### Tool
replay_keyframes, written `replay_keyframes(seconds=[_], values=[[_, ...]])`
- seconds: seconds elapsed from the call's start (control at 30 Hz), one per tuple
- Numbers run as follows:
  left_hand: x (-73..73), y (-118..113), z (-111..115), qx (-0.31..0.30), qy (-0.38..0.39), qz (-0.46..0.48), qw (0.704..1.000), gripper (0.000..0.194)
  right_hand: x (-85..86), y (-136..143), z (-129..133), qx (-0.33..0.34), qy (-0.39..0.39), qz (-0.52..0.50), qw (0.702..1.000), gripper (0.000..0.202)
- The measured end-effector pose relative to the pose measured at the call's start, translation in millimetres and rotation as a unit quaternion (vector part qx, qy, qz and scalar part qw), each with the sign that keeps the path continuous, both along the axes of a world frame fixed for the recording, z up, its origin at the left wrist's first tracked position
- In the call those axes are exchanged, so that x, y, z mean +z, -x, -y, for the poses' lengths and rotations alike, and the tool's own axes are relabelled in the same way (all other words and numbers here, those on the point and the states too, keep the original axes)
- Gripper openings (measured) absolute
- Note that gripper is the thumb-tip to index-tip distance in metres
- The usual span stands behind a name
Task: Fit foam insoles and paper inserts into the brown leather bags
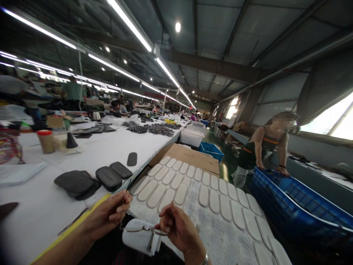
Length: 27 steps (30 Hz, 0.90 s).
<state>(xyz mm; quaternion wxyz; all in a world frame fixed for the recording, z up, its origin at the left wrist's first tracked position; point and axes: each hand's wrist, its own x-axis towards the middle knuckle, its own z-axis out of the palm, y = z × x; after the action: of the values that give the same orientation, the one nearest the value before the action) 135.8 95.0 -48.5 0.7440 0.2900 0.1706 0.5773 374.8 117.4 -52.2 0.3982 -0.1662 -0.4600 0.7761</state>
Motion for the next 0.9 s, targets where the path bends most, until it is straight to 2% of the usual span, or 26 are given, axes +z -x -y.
replay_keyframes(seconds=[0.1,0.23,0.37,0.53,0.67,0.77,0.9], values=[[-13.7,0,-8,0.010,0.024,0.006,1.000,0.017,0.1,1,1,-0.005,-0.012,0.009,1.000,0.038],[-33.3,-5,-15,-0.004,0.073,-0.001,0.997,0.022,-1.9,0,2,-0.005,0.020,-0.013,1.000,0.033],[-40.4,-8,-14,-0.049,0.092,-0.003,0.995,0.022,-5.9,-6,3,0.031,-0.002,-0.018,0.999,0.023],[-29.2,-2,-7,-0.093,0.064,-0.024,0.993,0.023,-6.3,-24,5,0.111,-0.066,0.082,0.988,0.027],[-15.8,-2,3,-0.052,0.048,-0.079,0.994,0.017,-2.8,-31,6,0.148,-0.078,0.143,0.976,0.037],[-5.0,-5,13,-0.056,0.013,-0.138,0.989,0.019,4.4,-25,10,0.082,-0.098,0.114,0.985,0.032],[12.7,-7,24,-0.031,-0.046,-0.171,0.984,0.024,20.1,-15,17,-0.064,-0.078,0.130,0.986,0.027]])
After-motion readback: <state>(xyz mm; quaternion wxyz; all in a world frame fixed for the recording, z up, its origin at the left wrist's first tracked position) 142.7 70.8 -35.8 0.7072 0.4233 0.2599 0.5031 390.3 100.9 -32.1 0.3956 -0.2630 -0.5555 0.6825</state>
